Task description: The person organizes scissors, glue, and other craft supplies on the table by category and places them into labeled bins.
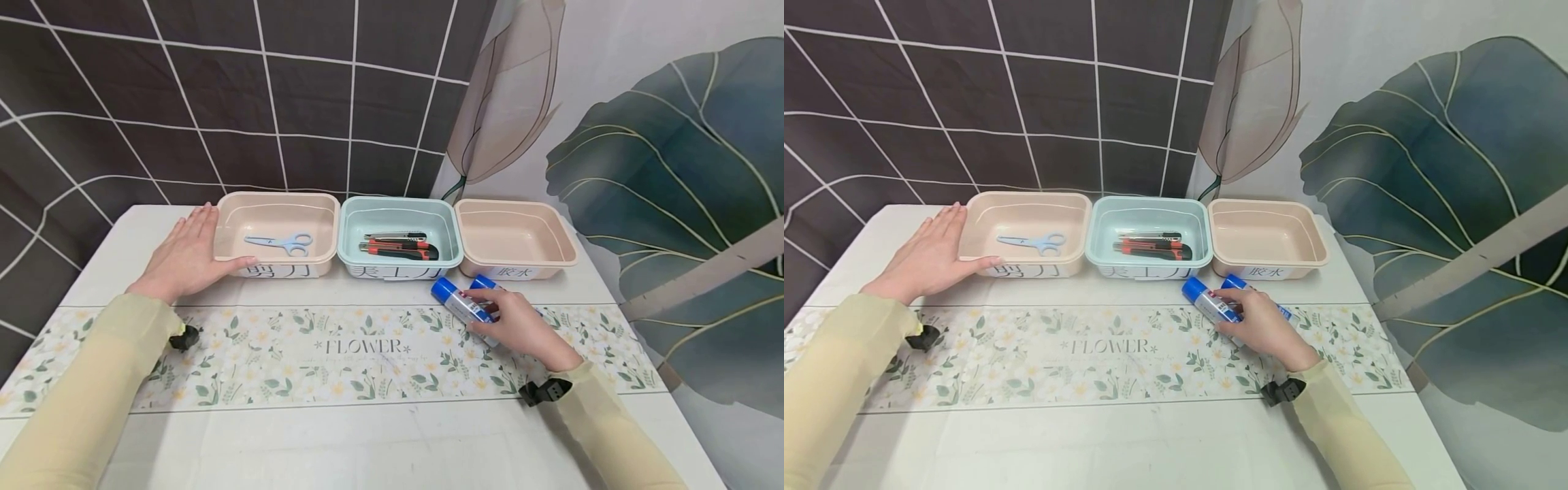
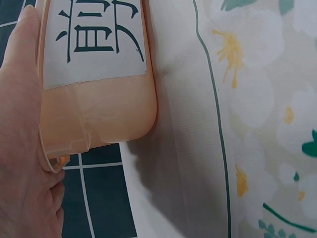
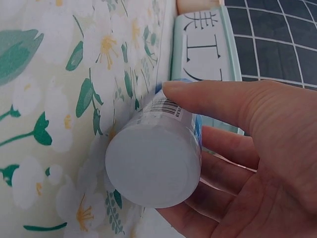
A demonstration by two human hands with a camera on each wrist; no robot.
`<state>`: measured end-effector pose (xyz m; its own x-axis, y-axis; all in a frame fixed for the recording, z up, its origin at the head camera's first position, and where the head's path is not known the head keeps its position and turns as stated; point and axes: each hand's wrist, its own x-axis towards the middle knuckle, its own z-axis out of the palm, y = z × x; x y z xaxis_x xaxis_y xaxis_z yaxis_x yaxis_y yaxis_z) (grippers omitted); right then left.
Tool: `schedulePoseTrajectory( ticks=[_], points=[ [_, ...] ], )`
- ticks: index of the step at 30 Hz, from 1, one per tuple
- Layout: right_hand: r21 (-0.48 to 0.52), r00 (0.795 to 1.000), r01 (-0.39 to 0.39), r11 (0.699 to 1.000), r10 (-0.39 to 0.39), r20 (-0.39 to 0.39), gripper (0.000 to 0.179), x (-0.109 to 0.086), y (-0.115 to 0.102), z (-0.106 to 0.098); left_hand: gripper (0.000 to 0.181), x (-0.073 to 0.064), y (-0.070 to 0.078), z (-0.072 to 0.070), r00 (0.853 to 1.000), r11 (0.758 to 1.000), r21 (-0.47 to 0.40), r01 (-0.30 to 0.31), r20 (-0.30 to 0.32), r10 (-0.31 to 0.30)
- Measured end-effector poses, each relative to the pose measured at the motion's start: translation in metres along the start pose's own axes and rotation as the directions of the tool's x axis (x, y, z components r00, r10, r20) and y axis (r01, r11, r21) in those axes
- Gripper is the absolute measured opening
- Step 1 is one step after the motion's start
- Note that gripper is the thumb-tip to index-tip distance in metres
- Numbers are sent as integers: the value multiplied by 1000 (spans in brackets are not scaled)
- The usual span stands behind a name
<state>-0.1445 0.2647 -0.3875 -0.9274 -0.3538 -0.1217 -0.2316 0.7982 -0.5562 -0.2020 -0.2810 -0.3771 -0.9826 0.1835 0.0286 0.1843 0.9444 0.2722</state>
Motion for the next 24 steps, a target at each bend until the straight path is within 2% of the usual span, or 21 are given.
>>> schedulePoseTrajectory(
  ticks=[24],
  points=[
    [-2,1000,9,1000,-9,-1,58,0,1,1,125,1,-2,2,1000,1000,8,-1,9,1]
  ],
)
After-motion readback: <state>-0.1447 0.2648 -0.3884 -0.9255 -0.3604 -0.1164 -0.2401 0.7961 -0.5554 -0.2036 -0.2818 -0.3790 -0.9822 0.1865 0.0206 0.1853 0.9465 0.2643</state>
